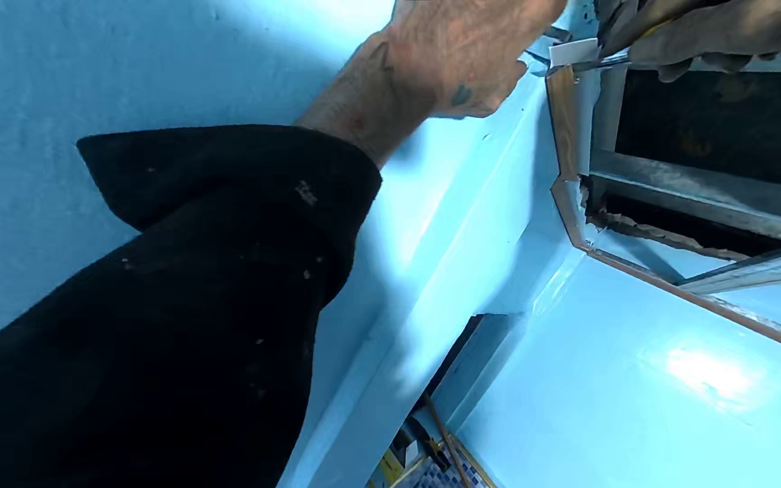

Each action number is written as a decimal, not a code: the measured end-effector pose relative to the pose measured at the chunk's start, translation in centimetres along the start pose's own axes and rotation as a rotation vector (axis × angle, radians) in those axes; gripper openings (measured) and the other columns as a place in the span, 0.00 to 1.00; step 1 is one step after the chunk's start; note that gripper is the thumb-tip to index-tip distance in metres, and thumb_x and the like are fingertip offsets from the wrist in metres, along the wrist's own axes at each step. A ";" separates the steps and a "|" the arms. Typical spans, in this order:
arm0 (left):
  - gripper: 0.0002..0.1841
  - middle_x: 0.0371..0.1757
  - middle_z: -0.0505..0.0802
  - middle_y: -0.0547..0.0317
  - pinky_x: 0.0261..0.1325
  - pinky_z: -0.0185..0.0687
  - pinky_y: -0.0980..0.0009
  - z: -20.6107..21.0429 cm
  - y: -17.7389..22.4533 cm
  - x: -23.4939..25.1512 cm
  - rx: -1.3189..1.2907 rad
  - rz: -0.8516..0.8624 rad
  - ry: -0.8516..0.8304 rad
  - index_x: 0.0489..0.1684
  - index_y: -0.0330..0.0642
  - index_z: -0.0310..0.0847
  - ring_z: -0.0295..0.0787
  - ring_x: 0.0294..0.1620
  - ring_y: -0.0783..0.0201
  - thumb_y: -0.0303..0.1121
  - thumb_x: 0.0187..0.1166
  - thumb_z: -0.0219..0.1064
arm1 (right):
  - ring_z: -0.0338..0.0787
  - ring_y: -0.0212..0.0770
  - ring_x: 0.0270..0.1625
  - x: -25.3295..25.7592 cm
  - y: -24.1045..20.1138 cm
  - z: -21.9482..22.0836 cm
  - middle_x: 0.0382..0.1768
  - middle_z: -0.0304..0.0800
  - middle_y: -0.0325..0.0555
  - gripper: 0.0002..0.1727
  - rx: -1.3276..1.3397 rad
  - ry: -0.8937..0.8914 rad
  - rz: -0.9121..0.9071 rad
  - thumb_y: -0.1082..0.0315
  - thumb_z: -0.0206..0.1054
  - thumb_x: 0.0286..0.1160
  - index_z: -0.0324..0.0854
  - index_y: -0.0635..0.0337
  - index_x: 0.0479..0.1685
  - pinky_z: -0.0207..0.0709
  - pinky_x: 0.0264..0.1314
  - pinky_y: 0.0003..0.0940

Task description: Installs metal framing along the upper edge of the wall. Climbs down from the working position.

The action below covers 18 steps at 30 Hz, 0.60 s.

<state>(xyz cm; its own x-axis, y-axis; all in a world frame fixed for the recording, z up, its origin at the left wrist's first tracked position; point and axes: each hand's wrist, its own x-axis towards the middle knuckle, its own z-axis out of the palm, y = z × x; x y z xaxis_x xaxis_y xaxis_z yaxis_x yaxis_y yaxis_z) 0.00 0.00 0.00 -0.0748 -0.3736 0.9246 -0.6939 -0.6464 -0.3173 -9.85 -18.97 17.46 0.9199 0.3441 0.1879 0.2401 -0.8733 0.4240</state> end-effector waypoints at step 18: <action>0.15 0.45 0.89 0.59 0.64 0.62 0.46 11.2 12.9 5.2 0.068 -1.164 0.923 0.31 0.55 0.92 0.81 0.59 0.50 0.54 0.72 0.69 | 0.79 0.39 0.38 -5.7 -6.2 3.0 0.44 0.90 0.56 0.16 -0.259 0.221 -0.096 0.72 0.56 0.90 0.86 0.63 0.66 0.70 0.44 0.40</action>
<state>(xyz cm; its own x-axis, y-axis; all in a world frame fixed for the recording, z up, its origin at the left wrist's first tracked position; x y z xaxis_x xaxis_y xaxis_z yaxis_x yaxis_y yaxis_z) -1.31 -17.70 -1.66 0.0503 0.8886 0.4558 -0.6490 -0.3178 0.6912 -15.65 -16.54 11.07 0.8010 0.5111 0.3118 0.2092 -0.7269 0.6541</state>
